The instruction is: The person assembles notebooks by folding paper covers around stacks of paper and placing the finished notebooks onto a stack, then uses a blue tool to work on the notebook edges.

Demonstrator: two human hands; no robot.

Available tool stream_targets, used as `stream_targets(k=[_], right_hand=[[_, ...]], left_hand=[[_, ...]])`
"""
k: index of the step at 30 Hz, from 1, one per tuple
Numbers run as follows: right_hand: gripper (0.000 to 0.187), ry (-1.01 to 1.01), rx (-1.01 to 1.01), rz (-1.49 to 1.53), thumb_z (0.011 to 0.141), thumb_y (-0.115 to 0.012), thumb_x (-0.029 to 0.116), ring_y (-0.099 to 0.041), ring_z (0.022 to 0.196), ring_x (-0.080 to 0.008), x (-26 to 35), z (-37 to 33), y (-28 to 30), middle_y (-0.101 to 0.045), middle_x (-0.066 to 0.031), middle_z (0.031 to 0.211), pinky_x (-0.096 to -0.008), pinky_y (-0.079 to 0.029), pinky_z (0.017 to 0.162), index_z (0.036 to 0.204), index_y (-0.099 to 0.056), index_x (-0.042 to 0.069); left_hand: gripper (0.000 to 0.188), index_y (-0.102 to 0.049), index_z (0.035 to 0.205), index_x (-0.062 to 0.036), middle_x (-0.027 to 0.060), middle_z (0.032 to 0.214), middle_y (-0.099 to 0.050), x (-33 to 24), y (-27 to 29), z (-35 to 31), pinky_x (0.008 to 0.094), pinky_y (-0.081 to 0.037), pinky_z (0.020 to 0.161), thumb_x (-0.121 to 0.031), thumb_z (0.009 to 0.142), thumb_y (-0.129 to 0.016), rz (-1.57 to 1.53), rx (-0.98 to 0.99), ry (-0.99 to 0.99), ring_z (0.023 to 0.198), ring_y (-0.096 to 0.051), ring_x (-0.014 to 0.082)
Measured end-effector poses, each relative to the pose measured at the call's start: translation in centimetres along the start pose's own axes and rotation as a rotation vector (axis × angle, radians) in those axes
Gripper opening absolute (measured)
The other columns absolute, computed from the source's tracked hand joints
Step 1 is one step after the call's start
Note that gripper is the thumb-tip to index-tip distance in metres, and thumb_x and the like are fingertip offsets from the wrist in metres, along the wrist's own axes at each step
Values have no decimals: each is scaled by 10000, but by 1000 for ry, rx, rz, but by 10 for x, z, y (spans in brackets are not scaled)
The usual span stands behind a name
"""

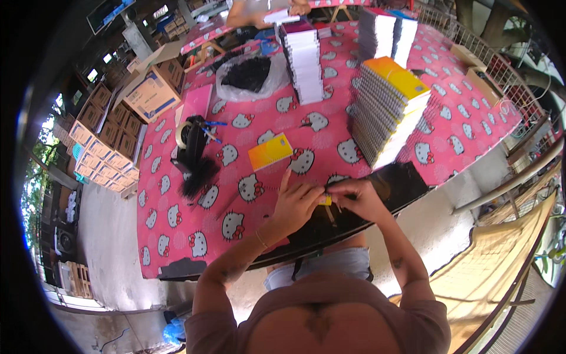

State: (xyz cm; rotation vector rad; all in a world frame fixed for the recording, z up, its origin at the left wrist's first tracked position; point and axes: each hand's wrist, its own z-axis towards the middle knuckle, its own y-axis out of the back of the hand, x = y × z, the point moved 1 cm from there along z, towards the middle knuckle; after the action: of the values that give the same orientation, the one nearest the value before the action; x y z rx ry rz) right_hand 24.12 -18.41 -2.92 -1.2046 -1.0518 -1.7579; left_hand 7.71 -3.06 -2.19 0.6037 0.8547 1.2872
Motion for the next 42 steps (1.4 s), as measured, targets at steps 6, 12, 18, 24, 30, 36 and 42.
stream_targets(k=[6, 12, 18, 24, 30, 36, 42], right_hand=[[165, 26, 27, -29, 843, -663, -82, -686, 779, -111, 8, 4, 6, -708, -101, 874, -263, -554, 722, 1001, -696, -49], [88, 174, -52, -275, 777, -687, -38, -684, 707, -227, 16, 4, -3, -637, -100, 774, -321, -549, 659, 842, -633, -16], [296, 213, -454, -523, 781, -748, 78, -643, 934, -318, 45, -6, -11, -611, -171, 993, -398, -529, 704, 1033, -615, 2], [469, 413, -477, -350, 840, -679, 33, -533, 1098, -303, 160, -15, 46, -576, -158, 1175, -387, -406, 984, 1290, -563, -20], [497, 199, -405, -281, 919, -704, 193, -660, 861, -147, 205, 70, 214, -704, -96, 1027, -311, -520, 781, 1344, -587, -37], [528, 90, -432, -792, 874, -741, 374, -676, 869, -269, 134, 93, 243, -682, -208, 1051, -361, -520, 803, 1228, -664, -10], [321, 597, -802, -846, 956, -630, 182, -633, 1075, -318, 202, 17, 174, -654, -206, 1189, -401, -481, 933, 1203, -659, -22]], left_hand=[[198, -651, 1067, -119, 35, 977, -656, -5, 3, 5, 521, -298, 1134, -198, 891, -696, -4, -26, -20, 918, -649, 232], [211, -641, 1059, -119, 52, 927, -637, -11, 6, 6, 453, -464, 904, -215, 883, -704, -45, 25, -5, 861, -640, 260], [248, -619, 1068, -50, 87, 994, -649, -27, 29, 31, 388, -557, 683, -117, 853, -723, -244, 33, 281, 910, -668, 295], [381, -613, 1303, -60, 189, 1358, -527, -77, 114, 162, 447, -502, 964, -161, 939, -667, -222, -309, -190, 1158, -601, 365], [335, -682, 1234, -48, 139, 1073, -651, -26, 77, 328, 322, -514, 829, -179, 926, -684, -520, -340, -143, 932, -653, 211], [370, -718, 1163, -121, 200, 1170, -640, 23, -2, 325, 465, -459, 958, -402, 959, -590, -261, -365, -3, 1104, -595, 350], [439, -676, 1201, -91, 145, 1129, -699, 186, 37, 183, 386, -489, 959, -460, 1010, -534, -191, 7, 404, 1070, -651, 331]])
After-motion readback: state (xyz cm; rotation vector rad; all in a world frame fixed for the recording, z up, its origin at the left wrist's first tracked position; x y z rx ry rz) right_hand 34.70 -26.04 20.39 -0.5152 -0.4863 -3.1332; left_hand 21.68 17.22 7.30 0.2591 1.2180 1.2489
